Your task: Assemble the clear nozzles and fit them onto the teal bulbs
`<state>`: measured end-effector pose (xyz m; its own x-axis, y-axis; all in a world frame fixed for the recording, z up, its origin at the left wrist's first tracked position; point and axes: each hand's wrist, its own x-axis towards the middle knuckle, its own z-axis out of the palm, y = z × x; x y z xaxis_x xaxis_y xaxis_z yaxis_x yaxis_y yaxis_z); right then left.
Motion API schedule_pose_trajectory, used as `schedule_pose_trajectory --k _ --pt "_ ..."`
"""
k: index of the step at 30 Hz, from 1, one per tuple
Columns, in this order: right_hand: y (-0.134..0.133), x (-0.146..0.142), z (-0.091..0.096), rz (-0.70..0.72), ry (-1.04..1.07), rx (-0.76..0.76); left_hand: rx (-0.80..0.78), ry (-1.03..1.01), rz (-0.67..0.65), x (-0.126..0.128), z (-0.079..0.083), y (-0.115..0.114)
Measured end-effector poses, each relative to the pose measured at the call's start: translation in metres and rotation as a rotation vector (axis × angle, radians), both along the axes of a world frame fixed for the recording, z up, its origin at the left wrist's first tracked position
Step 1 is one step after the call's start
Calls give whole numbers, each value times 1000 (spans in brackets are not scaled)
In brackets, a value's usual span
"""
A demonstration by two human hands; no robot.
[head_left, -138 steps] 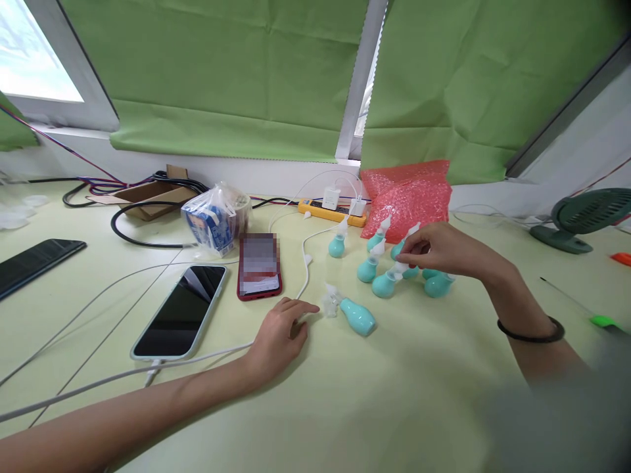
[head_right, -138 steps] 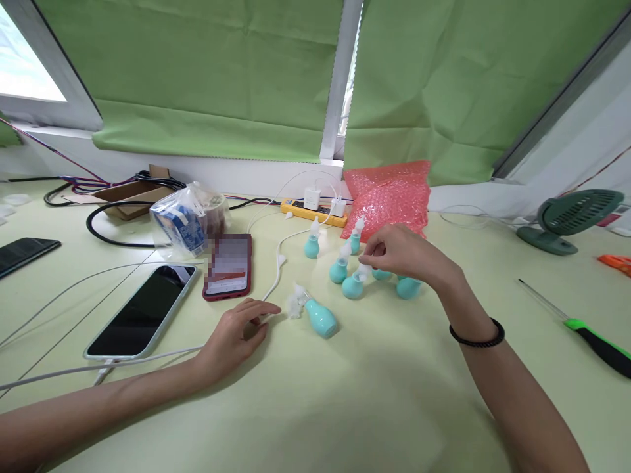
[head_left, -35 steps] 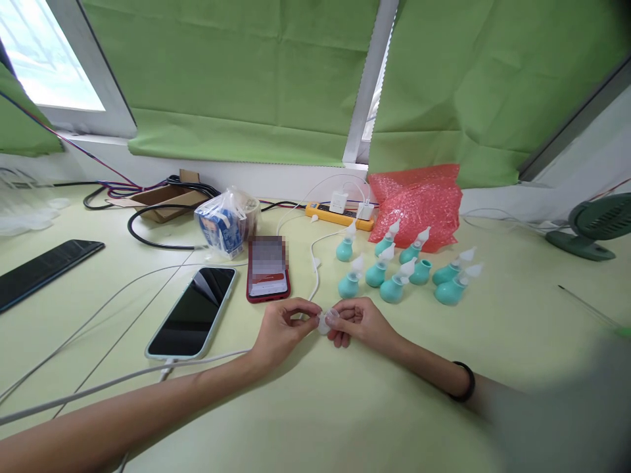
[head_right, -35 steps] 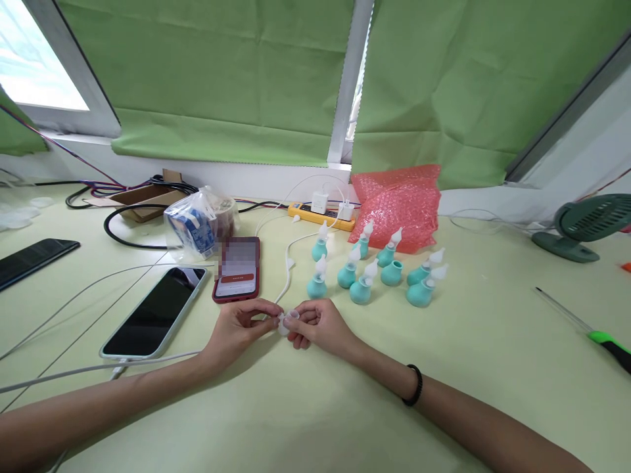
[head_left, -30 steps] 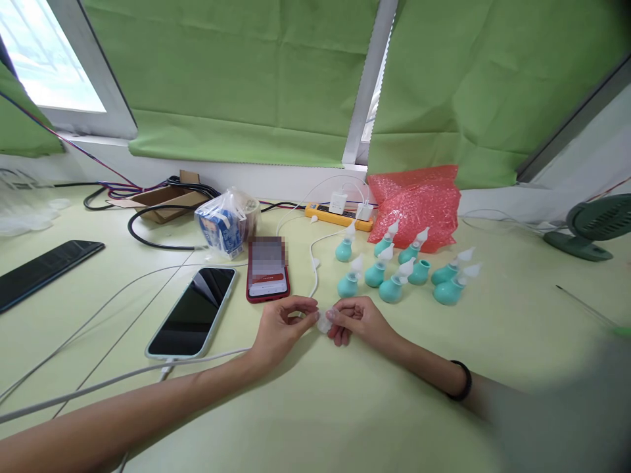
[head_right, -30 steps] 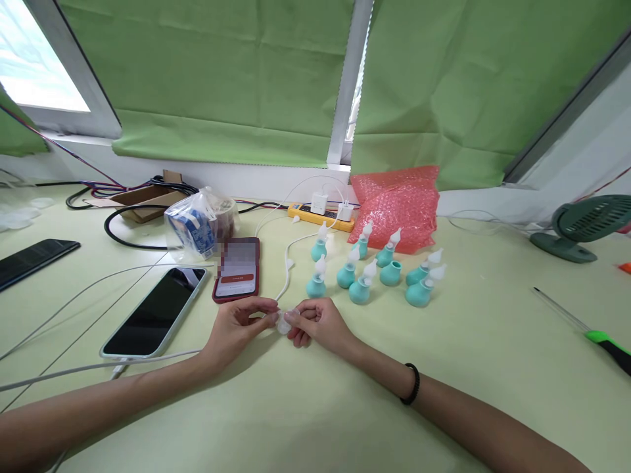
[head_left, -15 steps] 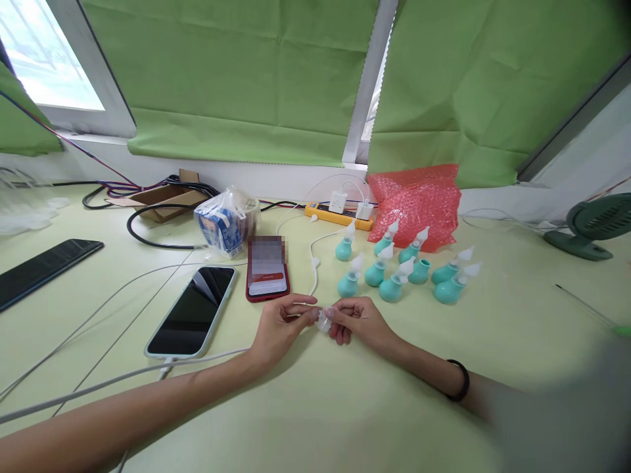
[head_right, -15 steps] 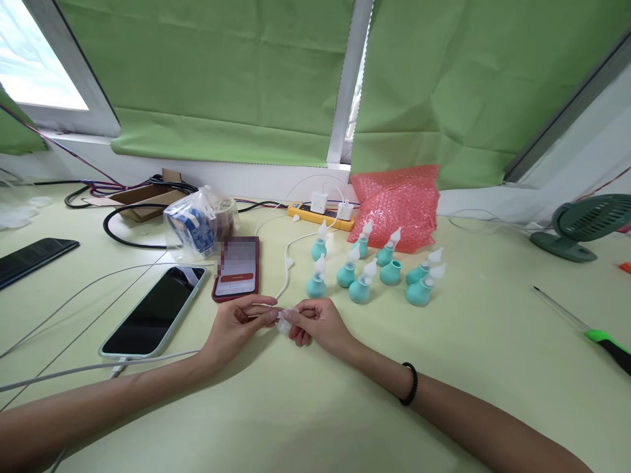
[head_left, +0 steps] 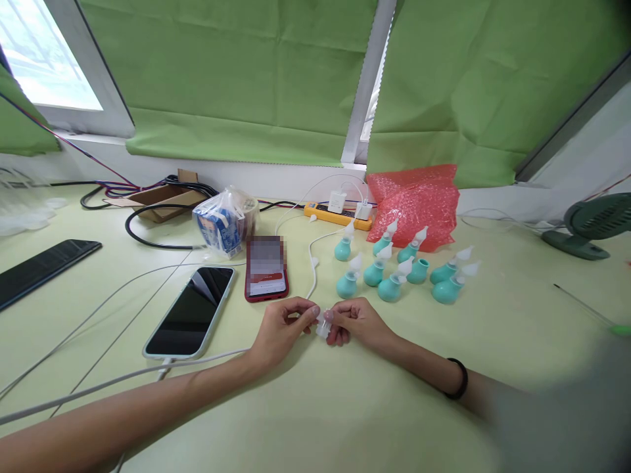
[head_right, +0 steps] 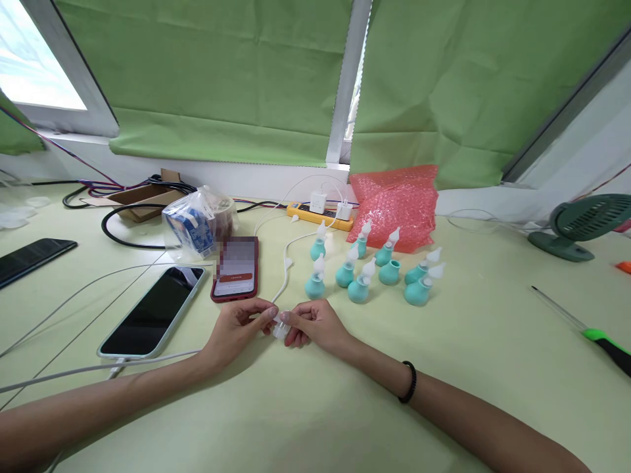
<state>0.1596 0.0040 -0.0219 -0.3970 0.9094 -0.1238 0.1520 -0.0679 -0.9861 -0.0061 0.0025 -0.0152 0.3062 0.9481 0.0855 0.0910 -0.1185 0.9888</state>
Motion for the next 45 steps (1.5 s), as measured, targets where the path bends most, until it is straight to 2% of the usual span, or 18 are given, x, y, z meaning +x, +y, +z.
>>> schedule_pose_trajectory --k 6,11,22,30,39,45 --pt "-4 -4 5 10 -13 -40 -5 31 -56 0 -6 -1" --pt "-6 -5 6 23 9 -48 5 38 -88 0 -3 -3" --pt "-9 -6 6 40 54 10 -55 -21 -220 -1 4 -6" --pt "-13 -8 7 -15 34 109 -118 -106 -309 -1 7 -10" --pt "-13 -12 6 41 273 -42 -137 -128 -238 1 7 -9" --pt "-17 -9 6 6 298 89 -74 -59 -275 -3 5 -6"
